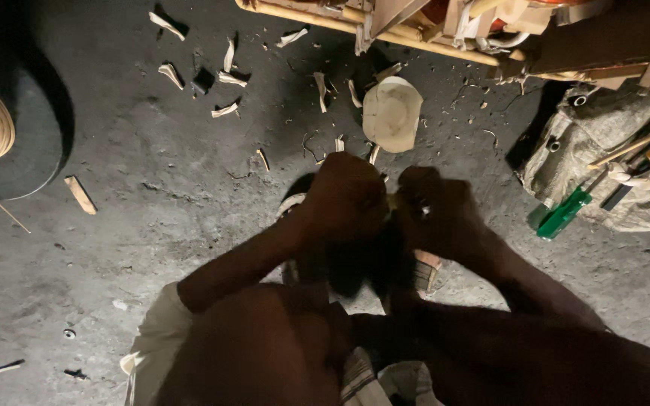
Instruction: The person sits on the floor in front of a coil winding machine and ties knots with white string around wooden dowels and paper spacers, securing them to the machine frame. They pull the string tight, tear off small pieces, and work on successive dowel positions along the machine.
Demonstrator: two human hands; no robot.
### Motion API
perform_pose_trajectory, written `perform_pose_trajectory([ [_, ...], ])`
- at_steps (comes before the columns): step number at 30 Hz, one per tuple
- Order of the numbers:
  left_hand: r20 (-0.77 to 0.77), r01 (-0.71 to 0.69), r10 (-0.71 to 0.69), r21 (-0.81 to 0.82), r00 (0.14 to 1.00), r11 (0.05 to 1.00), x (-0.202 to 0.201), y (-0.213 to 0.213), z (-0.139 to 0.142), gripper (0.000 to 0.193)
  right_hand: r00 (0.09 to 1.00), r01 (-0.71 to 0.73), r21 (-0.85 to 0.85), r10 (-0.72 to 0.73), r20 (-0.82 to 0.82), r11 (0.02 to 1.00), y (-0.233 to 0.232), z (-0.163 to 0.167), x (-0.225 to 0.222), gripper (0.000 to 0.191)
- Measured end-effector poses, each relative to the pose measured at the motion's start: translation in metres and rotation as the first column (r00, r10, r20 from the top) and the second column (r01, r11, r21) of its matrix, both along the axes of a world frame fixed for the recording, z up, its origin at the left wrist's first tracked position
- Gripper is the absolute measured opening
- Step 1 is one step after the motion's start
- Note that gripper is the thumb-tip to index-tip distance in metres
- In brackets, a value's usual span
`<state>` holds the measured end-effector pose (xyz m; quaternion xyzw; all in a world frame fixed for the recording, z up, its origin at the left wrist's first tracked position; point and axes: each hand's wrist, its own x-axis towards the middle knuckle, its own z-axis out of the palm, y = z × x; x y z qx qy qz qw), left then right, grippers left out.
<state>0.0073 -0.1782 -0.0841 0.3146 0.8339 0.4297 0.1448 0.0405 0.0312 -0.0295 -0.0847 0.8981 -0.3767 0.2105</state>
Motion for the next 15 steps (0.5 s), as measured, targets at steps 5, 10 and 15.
perform_pose_trajectory([
  [5,-0.092,-0.008,-0.014,-0.233,0.996,0.972,-0.023,-0.034,-0.016,0.023,0.921,0.031,-0.023,-0.037,-0.388,0.999,0.033,0.016,-0.017,0.014],
  [10,0.012,-0.228,0.238,0.341,0.971,0.912,-0.011,-0.027,-0.009,0.037,0.908,-0.086,-0.005,0.077,-0.411,0.996,0.032,0.006,-0.015,0.011],
  [15,0.219,0.119,-0.118,0.009,0.968,0.993,0.012,0.000,-0.014,0.032,0.997,-0.016,-0.305,-0.010,-0.082,0.952,0.030,-0.027,0.002,0.034],
])
